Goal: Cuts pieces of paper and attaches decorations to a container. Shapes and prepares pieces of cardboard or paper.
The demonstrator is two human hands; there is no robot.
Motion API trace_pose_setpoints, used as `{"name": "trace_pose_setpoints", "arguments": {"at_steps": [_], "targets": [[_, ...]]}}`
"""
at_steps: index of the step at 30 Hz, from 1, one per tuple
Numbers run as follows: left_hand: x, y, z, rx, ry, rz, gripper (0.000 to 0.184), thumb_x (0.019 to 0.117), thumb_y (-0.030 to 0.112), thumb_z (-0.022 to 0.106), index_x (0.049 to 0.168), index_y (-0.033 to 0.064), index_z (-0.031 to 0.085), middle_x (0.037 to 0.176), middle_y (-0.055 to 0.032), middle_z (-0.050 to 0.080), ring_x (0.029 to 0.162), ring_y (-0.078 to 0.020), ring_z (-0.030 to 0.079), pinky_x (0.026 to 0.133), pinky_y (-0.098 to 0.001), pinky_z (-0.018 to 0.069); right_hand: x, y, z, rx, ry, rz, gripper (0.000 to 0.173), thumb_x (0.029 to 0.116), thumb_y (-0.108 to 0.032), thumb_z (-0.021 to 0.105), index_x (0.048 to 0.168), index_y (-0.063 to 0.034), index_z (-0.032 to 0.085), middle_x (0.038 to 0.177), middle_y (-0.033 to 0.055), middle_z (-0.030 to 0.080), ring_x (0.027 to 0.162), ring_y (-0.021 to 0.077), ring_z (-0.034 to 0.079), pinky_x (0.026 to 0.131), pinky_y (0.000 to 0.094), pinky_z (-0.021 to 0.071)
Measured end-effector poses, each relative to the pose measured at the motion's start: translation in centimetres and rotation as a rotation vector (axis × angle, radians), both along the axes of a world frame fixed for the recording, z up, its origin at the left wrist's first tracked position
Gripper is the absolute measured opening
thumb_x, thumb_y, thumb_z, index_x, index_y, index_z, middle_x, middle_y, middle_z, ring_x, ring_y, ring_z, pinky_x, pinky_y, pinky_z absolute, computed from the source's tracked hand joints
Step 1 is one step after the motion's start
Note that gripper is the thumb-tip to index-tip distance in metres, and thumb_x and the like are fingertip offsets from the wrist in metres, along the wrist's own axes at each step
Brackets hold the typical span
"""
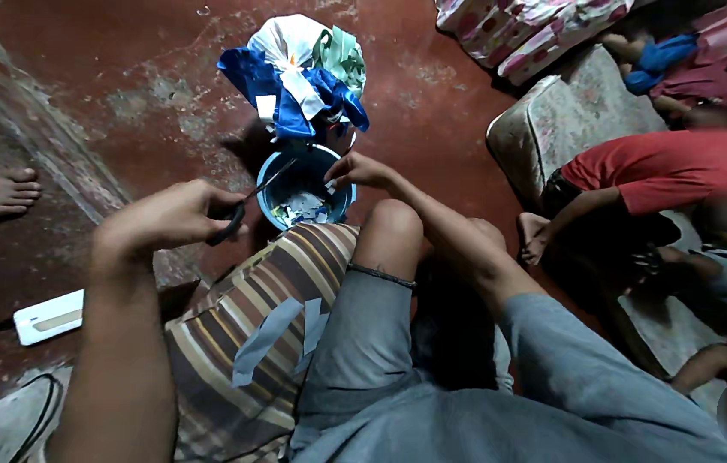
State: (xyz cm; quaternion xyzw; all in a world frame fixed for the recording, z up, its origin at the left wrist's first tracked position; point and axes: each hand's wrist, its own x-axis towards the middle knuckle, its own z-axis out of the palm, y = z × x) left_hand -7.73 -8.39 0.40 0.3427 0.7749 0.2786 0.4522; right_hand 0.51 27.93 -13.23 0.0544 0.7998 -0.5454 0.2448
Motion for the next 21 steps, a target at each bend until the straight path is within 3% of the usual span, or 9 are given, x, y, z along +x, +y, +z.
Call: {"name": "trace_pose_setpoints", "arguments": {"at_steps": [3, 5, 9, 12, 14, 17, 21], "targets": [[-0.4, 0.1, -0.5, -0.059, 0.076, 0.032, 0.035, 0.0938, 0.008, 0.073, 0.129, 0.0079, 0.070, 0.093, -0.0089, 0.075, 0.076, -0.0188, 0.070, 0.074, -0.0408, 0.0584, -0.3, 0.6, -4.2, 0.180, -0.169, 0.038, 0.044, 0.0993, 0.000, 0.056, 0.143, 0.0038, 0.052, 0.131, 0.0245, 0.062, 0.112, 0.0305, 0.066, 0.099, 0.0471, 0.0530], [-0.5, -0.1, -0.4, -0.059, 0.082, 0.048, 0.035, 0.0940, 0.010, 0.073, 0.129, 0.0087, 0.070, 0.092, -0.0082, 0.075, 0.076, -0.0184, 0.071, 0.073, -0.0404, 0.0587, -0.2, 0.9, -3.5, 0.317, -0.193, 0.043, 0.047, 0.1007, -0.002, 0.050, 0.147, 0.0012, 0.049, 0.127, 0.0255, 0.063, 0.104, 0.0340, 0.069, 0.094, 0.0515, 0.0551], [-0.2, -0.2, 0.0, -0.011, 0.104, 0.091, 0.037, 0.0966, 0.010, 0.070, 0.133, 0.0077, 0.066, 0.092, -0.0097, 0.073, 0.073, -0.0170, 0.067, 0.070, -0.0397, 0.0556, 0.2, -0.1, 4.3, 0.512, 0.044, 0.126, 0.029, 0.1013, -0.010, 0.056, 0.127, 0.0019, 0.065, 0.100, 0.0195, 0.070, 0.083, 0.0303, 0.070, 0.082, 0.0521, 0.0578], [0.1, 0.3, 0.3, 0.091, 0.154, 0.121, 0.028, 0.1007, 0.011, 0.064, 0.128, 0.0071, 0.067, 0.093, -0.0097, 0.071, 0.075, -0.0163, 0.067, 0.073, -0.0403, 0.0564, 3.1, -4.4, 12.3, 0.408, 0.367, 0.181, 0.025, 0.1033, -0.014, 0.055, 0.118, -0.0007, 0.069, 0.095, 0.0112, 0.071, 0.077, 0.0173, 0.068, 0.076, 0.0387, 0.0579], [0.6, 1.0, 0.2, 0.174, 0.129, 0.210, 0.027, 0.1018, 0.013, 0.061, 0.127, 0.0049, 0.066, 0.096, -0.0076, 0.072, 0.080, -0.0122, 0.068, 0.077, -0.0343, 0.0579, 6.1, -8.8, 15.2, 0.292, 0.552, 0.279, 0.021, 0.1007, -0.014, 0.060, 0.112, -0.0008, 0.072, 0.096, 0.0094, 0.072, 0.081, 0.0131, 0.068, 0.077, 0.0324, 0.0582], [1.2, 2.0, -0.4, 0.269, 0.023, 0.333, 0.035, 0.1042, 0.017, 0.059, 0.136, 0.0039, 0.059, 0.103, -0.0062, 0.071, 0.088, -0.0082, 0.071, 0.083, -0.0277, 0.0601, 10.9, -14.7, 15.6, 0.233, 0.618, 0.443, 0.014, 0.0953, -0.012, 0.068, 0.105, -0.0046, 0.075, 0.094, 0.0070, 0.071, 0.086, 0.0152, 0.067, 0.082, 0.0329, 0.0573], [1.7, 2.3, -0.5, 0.296, 0.031, 0.319, 0.028, 0.1040, 0.016, 0.058, 0.129, 0.0049, 0.063, 0.099, -0.0042, 0.070, 0.085, -0.0065, 0.069, 0.081, -0.0273, 0.0593, 13.9, -17.7, 11.8, 0.337, 0.644, 0.477, 0.016, 0.0924, -0.010, 0.070, 0.108, -0.0064, 0.074, 0.105, 0.0100, 0.067, 0.104, 0.0231, 0.064, 0.094, 0.0365, 0.0535]]}}
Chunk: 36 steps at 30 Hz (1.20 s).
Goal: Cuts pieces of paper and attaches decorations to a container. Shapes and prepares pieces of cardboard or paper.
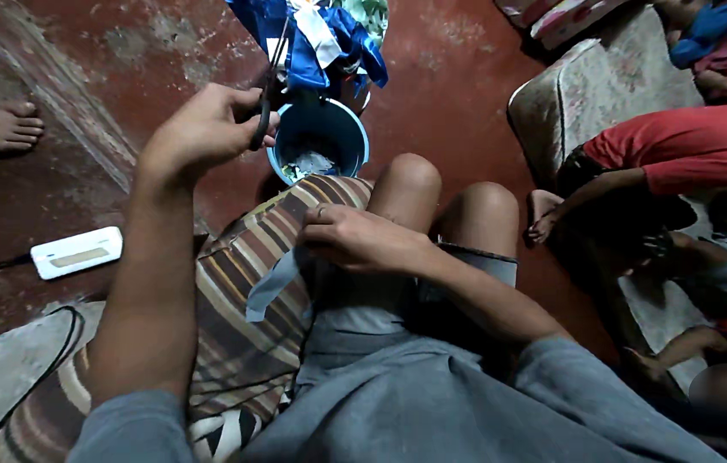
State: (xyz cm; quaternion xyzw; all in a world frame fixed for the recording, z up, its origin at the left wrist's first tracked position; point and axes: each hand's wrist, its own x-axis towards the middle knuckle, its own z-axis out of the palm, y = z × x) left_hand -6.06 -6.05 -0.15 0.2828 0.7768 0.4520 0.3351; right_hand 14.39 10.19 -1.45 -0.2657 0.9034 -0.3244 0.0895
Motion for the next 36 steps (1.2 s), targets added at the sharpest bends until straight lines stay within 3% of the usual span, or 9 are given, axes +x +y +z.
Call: {"name": "trace_pose_setpoints", "arguments": {"at_steps": [7, 10, 12, 15, 18, 23, 31, 33, 36], "targets": [[-0.2, -0.3, -0.1, 0.051, 0.005, -0.004, 0.031, 0.1018, 0.015, 0.061, 0.131, 0.0045, 0.062, 0.101, -0.0035, 0.071, 0.086, -0.0058, 0.070, 0.082, -0.0255, 0.0598, 1.6, 0.4, -0.8, 0.136, 0.064, 0.023, 0.021, 0.0880, -0.011, 0.076, 0.108, -0.0058, 0.072, 0.115, 0.0135, 0.066, 0.110, 0.0289, 0.062, 0.094, 0.0407, 0.0533], [0.0, 0.1, -0.1, 0.038, -0.020, -0.005, 0.033, 0.1016, 0.012, 0.062, 0.134, 0.0039, 0.061, 0.103, -0.0049, 0.071, 0.088, -0.0079, 0.071, 0.082, -0.0268, 0.0602, 1.5, 0.6, -1.5, 0.138, 0.046, 0.039, 0.008, 0.0887, -0.007, 0.074, 0.097, -0.0059, 0.073, 0.112, 0.0141, 0.064, 0.108, 0.0294, 0.060, 0.093, 0.0398, 0.0534], [0.0, 0.1, 0.0, 0.052, -0.027, -0.012, 0.035, 0.1010, 0.011, 0.062, 0.135, 0.0032, 0.060, 0.105, -0.0054, 0.071, 0.090, -0.0082, 0.071, 0.083, -0.0269, 0.0604, 1.1, 1.4, -0.9, 0.022, -0.042, 0.046, 0.008, 0.0841, -0.001, 0.077, 0.090, -0.0045, 0.072, 0.103, 0.0129, 0.066, 0.103, 0.0262, 0.063, 0.093, 0.0376, 0.0539], [0.4, 0.3, 0.5, 0.157, -0.097, -0.021, 0.035, 0.1009, 0.010, 0.062, 0.135, 0.0031, 0.059, 0.103, -0.0039, 0.073, 0.090, -0.0092, 0.073, 0.082, -0.0260, 0.0613, 0.2, 3.8, 1.3, -0.257, -0.150, -0.031, 0.011, 0.0818, 0.000, 0.078, 0.091, -0.0005, 0.072, 0.086, 0.0074, 0.069, 0.080, 0.0140, 0.066, 0.075, 0.0307, 0.0567], [1.2, 0.6, 0.9, 0.347, -0.222, -0.126, 0.034, 0.0999, 0.006, 0.060, 0.134, 0.0037, 0.058, 0.104, -0.0054, 0.075, 0.092, -0.0155, 0.075, 0.084, -0.0296, 0.0629, -1.1, 6.4, 3.1, -0.559, -0.294, -0.108, 0.027, 0.0870, 0.001, 0.074, 0.112, 0.0081, 0.063, 0.098, 0.0103, 0.069, 0.083, 0.0105, 0.067, 0.075, 0.0275, 0.0595], [2.7, 2.0, 0.6, 0.426, -0.268, -0.238, 0.038, 0.0916, 0.012, 0.071, 0.128, 0.0041, 0.063, 0.106, -0.0079, 0.074, 0.096, -0.0176, 0.073, 0.085, -0.0304, 0.0624, -2.6, 8.4, 2.9, -0.891, -0.374, -0.378, 0.026, 0.0952, 0.000, 0.061, 0.121, 0.0054, 0.064, 0.107, 0.0097, 0.069, 0.077, 0.0086, 0.063, 0.068, 0.0258, 0.0555], [3.2, 3.3, 0.0, 0.459, -0.156, -0.086, 0.044, 0.0790, 0.000, 0.080, 0.118, 0.0086, 0.063, 0.095, 0.0000, 0.072, 0.084, -0.0069, 0.070, 0.074, -0.0210, 0.0596, -2.2, 8.7, 1.0, -1.133, -0.321, -0.493, 0.031, 0.0911, -0.005, 0.067, 0.122, -0.0064, 0.064, 0.112, 0.0041, 0.067, 0.092, 0.0125, 0.066, 0.082, 0.0326, 0.0585], [3.2, 3.3, -0.1, 0.438, -0.169, -0.079, 0.044, 0.0795, 0.000, 0.080, 0.119, 0.0077, 0.062, 0.097, -0.0010, 0.072, 0.086, -0.0075, 0.071, 0.075, -0.0217, 0.0600, -2.2, 8.7, 0.9, -1.160, -0.307, -0.477, 0.029, 0.0907, -0.004, 0.067, 0.120, -0.0071, 0.065, 0.114, 0.0033, 0.067, 0.101, 0.0123, 0.065, 0.091, 0.0343, 0.0561], [3.3, 3.5, -0.5, 0.378, -0.141, -0.077, 0.046, 0.0821, 0.004, 0.081, 0.123, 0.0058, 0.061, 0.106, -0.0045, 0.074, 0.093, -0.0093, 0.071, 0.079, -0.0241, 0.0596, -2.3, 8.6, 0.8, -1.202, -0.300, -0.448, 0.027, 0.0901, -0.003, 0.066, 0.117, -0.0062, 0.066, 0.112, 0.0041, 0.068, 0.103, 0.0110, 0.064, 0.091, 0.0313, 0.0547]]}}
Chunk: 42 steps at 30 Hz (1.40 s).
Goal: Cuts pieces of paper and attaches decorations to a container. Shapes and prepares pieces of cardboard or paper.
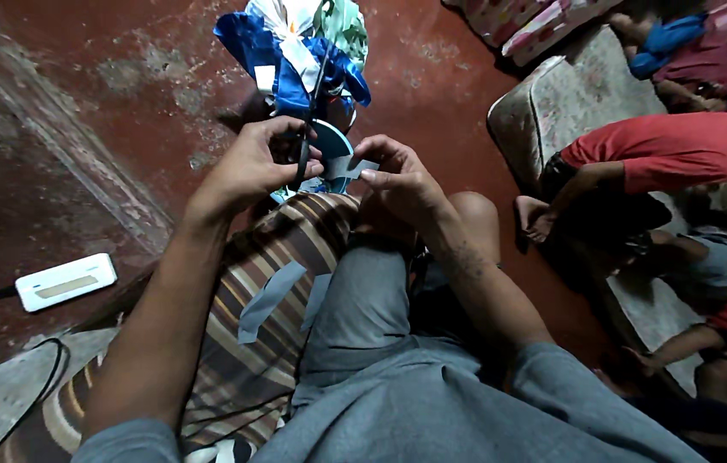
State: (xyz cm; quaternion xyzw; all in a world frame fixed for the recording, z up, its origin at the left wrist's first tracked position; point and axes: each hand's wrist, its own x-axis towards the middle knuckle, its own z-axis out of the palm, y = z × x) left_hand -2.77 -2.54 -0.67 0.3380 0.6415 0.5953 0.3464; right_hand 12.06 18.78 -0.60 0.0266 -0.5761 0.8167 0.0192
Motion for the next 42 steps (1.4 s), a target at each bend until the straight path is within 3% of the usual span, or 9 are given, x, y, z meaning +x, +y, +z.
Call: {"name": "trace_pose_setpoints", "arguments": {"at_steps": [9, 14, 17, 23, 28, 31, 34, 39, 42], "targets": [[0.1, -0.2, 0.2, 0.101, -0.105, -0.002, 0.033, 0.0831, 0.001, 0.076, 0.114, 0.0077, 0.066, 0.093, -0.0008, 0.072, 0.079, -0.0085, 0.070, 0.072, -0.0237, 0.0610, 0.2, 0.2, -0.3, 0.038, 0.039, 0.021, 0.027, 0.0898, -0.005, 0.070, 0.117, -0.0042, 0.066, 0.112, 0.0068, 0.070, 0.103, 0.0139, 0.067, 0.094, 0.0347, 0.0558], [0.0, -0.6, 0.8, 0.058, -0.025, 0.001, 0.033, 0.0807, 0.001, 0.079, 0.111, 0.0064, 0.067, 0.090, -0.0011, 0.071, 0.077, -0.0069, 0.069, 0.069, -0.0216, 0.0594, 1.3, -0.9, 2.8, 0.346, -0.048, 0.090, 0.028, 0.0944, -0.005, 0.064, 0.121, 0.0014, 0.063, 0.112, 0.0090, 0.067, 0.093, 0.0110, 0.064, 0.083, 0.0250, 0.0557], [0.1, -0.5, 0.6, 0.018, 0.000, -0.035, 0.032, 0.0812, 0.002, 0.080, 0.111, 0.0068, 0.068, 0.092, -0.0013, 0.072, 0.076, -0.0068, 0.068, 0.069, -0.0214, 0.0593, -0.9, 0.1, 1.8, 0.522, 0.075, 0.182, 0.039, 0.0971, -0.015, 0.065, 0.129, 0.0068, 0.058, 0.115, 0.0131, 0.067, 0.102, 0.0151, 0.067, 0.091, 0.0316, 0.0577], [0.3, -0.1, 0.5, -0.019, -0.010, -0.015, 0.034, 0.0807, -0.001, 0.079, 0.112, 0.0048, 0.067, 0.092, -0.0026, 0.071, 0.075, -0.0070, 0.068, 0.068, -0.0218, 0.0595, -3.8, -0.5, 1.1, 0.372, 0.028, 0.225, 0.033, 0.0864, 0.004, 0.073, 0.116, 0.0063, 0.058, 0.092, 0.0097, 0.068, 0.076, 0.0137, 0.067, 0.068, 0.0299, 0.0606], [-0.7, -0.9, 0.5, -0.028, -0.050, 0.026, 0.033, 0.0876, -0.001, 0.075, 0.119, 0.0025, 0.065, 0.093, -0.0049, 0.075, 0.081, -0.0125, 0.074, 0.075, -0.0276, 0.0633, -3.9, 0.9, -0.2, 0.318, -0.069, 0.316, 0.016, 0.0934, 0.005, 0.063, 0.109, 0.0052, 0.067, 0.102, 0.0080, 0.070, 0.082, 0.0087, 0.066, 0.073, 0.0255, 0.0582], [-2.2, -2.7, 1.3, -0.142, -0.053, -0.022, 0.035, 0.0904, -0.002, 0.071, 0.124, 0.0022, 0.064, 0.097, -0.0082, 0.075, 0.086, -0.0177, 0.075, 0.079, -0.0314, 0.0641, -3.5, 1.8, -0.9, 0.290, -0.109, 0.273, 0.021, 0.0980, 0.002, 0.056, 0.115, 0.0053, 0.067, 0.108, 0.0091, 0.070, 0.075, 0.0082, 0.064, 0.066, 0.0256, 0.0568], [-3.4, -4.8, 2.1, -0.298, 0.018, -0.126, 0.037, 0.0908, -0.005, 0.067, 0.127, 0.0037, 0.067, 0.093, -0.0102, 0.075, 0.082, -0.0191, 0.074, 0.075, -0.0308, 0.0628, -3.4, 2.4, -0.8, 0.261, -0.074, 0.164, 0.028, 0.0975, 0.000, 0.055, 0.123, 0.0041, 0.066, 0.121, 0.0101, 0.067, 0.083, 0.0099, 0.065, 0.070, 0.0272, 0.0575], [-4.1, -5.9, 2.2, -0.414, 0.070, -0.419, 0.036, 0.0904, 0.000, 0.069, 0.126, 0.0075, 0.071, 0.093, -0.0056, 0.076, 0.078, -0.0142, 0.072, 0.067, -0.0259, 0.0602, -3.6, 2.8, -1.3, 0.281, 0.005, -0.025, 0.027, 0.0960, 0.001, 0.060, 0.122, 0.0054, 0.067, 0.125, 0.0122, 0.064, 0.087, 0.0133, 0.066, 0.073, 0.0301, 0.0594], [-3.4, -4.8, 1.8, -0.423, 0.079, -0.481, 0.038, 0.0919, 0.004, 0.071, 0.130, 0.0085, 0.070, 0.096, -0.0039, 0.076, 0.078, -0.0112, 0.071, 0.069, -0.0258, 0.0600, -3.6, 2.7, -1.2, 0.352, 0.005, -0.041, 0.029, 0.0948, 0.000, 0.062, 0.123, 0.0057, 0.067, 0.130, 0.0143, 0.064, 0.108, 0.0181, 0.066, 0.090, 0.0338, 0.0583]]}}
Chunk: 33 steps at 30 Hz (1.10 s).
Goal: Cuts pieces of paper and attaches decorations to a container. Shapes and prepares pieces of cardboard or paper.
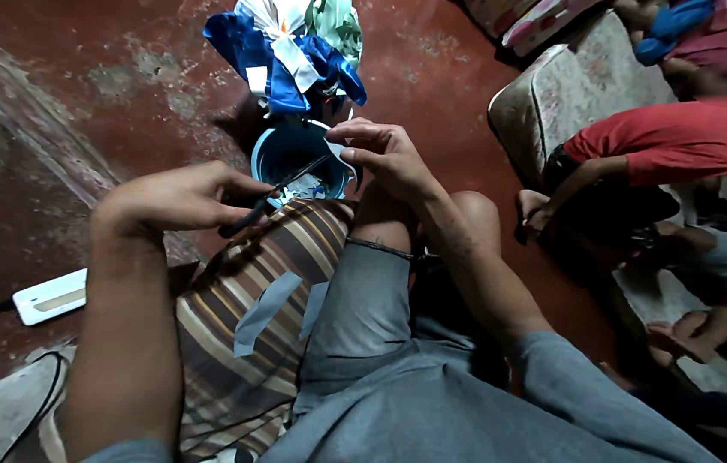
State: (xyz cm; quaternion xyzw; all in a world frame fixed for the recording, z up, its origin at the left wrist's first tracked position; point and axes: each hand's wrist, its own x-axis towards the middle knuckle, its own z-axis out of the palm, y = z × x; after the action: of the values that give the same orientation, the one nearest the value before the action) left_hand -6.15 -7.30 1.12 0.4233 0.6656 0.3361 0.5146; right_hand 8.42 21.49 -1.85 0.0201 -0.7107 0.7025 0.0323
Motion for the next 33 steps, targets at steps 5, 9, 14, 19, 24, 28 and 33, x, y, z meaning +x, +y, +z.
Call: {"name": "trace_pose_setpoints", "arguments": {"at_steps": [5, 9, 14, 19, 24, 28, 33], "targets": [[0.6, 0.9, -0.7, 0.081, -0.048, -0.017, 0.040, 0.0919, 0.005, 0.070, 0.132, 0.0089, 0.069, 0.097, -0.0039, 0.076, 0.081, -0.0118, 0.072, 0.072, -0.0262, 0.0610, 0.1, -0.3, 0.0, 0.024, -0.011, 0.050, 0.027, 0.0921, 0.001, 0.066, 0.118, 0.0063, 0.069, 0.126, 0.0146, 0.066, 0.108, 0.0176, 0.066, 0.091, 0.0327, 0.0574], [0.6, 1.2, -1.1, 0.121, -0.051, -0.043, 0.042, 0.0931, 0.009, 0.070, 0.135, 0.0087, 0.066, 0.103, -0.0046, 0.076, 0.087, -0.0129, 0.073, 0.077, -0.0269, 0.0618, 0.2, -0.3, 0.1, -0.031, -0.032, 0.077, 0.024, 0.0896, 0.005, 0.067, 0.113, 0.0069, 0.070, 0.121, 0.0144, 0.067, 0.104, 0.0171, 0.067, 0.089, 0.0318, 0.0584], [0.8, 1.3, -1.0, 0.141, -0.122, -0.058, 0.044, 0.0941, 0.006, 0.067, 0.137, 0.0065, 0.064, 0.102, -0.0056, 0.076, 0.089, -0.0147, 0.073, 0.077, -0.0257, 0.0619, 0.2, -0.3, 0.1, -0.064, -0.039, 0.108, 0.027, 0.0877, 0.004, 0.069, 0.115, 0.0060, 0.070, 0.122, 0.0137, 0.067, 0.101, 0.0164, 0.067, 0.085, 0.0313, 0.0590], [1.2, 1.8, -1.2, 0.169, -0.152, -0.040, 0.044, 0.0963, 0.006, 0.062, 0.140, 0.0069, 0.062, 0.101, -0.0055, 0.076, 0.089, -0.0138, 0.074, 0.077, -0.0251, 0.0615, 0.2, -0.4, 0.1, -0.125, -0.060, 0.115, 0.028, 0.0871, 0.007, 0.068, 0.115, 0.0061, 0.069, 0.122, 0.0135, 0.066, 0.095, 0.0155, 0.067, 0.080, 0.0313, 0.0596], [1.2, 1.7, -1.2, 0.183, -0.155, -0.045, 0.045, 0.0966, 0.008, 0.062, 0.142, 0.0079, 0.060, 0.103, -0.0053, 0.076, 0.092, -0.0134, 0.073, 0.080, -0.0244, 0.0611, 0.3, -0.5, 0.3, -0.166, -0.101, 0.091, 0.029, 0.0856, 0.008, 0.067, 0.114, 0.0040, 0.070, 0.118, 0.0106, 0.069, 0.086, 0.0124, 0.067, 0.074, 0.0296, 0.0591], [1.3, 1.9, -1.3, 0.189, -0.145, -0.047, 0.045, 0.0962, 0.009, 0.063, 0.141, 0.0093, 0.061, 0.106, -0.0046, 0.076, 0.092, -0.0122, 0.073, 0.077, -0.0233, 0.0605, 0.4, -0.6, 0.5, -0.167, -0.107, 0.079, 0.031, 0.0852, 0.008, 0.067, 0.116, 0.0043, 0.069, 0.119, 0.0109, 0.069, 0.086, 0.0117, 0.067, 0.074, 0.0285, 0.0588], [1.5, 2.2, -1.5, 0.230, -0.145, -0.067, 0.043, 0.0962, 0.006, 0.063, 0.140, 0.0063, 0.062, 0.104, -0.0052, 0.076, 0.091, -0.0113, 0.073, 0.078, -0.0234, 0.0608, 0.8, -1.0, 0.9, -0.187, -0.130, 0.040, 0.034, 0.0847, 0.008, 0.068, 0.118, 0.0026, 0.069, 0.114, 0.0089, 0.071, 0.082, 0.0107, 0.067, 0.073, 0.0284, 0.0593]]}}
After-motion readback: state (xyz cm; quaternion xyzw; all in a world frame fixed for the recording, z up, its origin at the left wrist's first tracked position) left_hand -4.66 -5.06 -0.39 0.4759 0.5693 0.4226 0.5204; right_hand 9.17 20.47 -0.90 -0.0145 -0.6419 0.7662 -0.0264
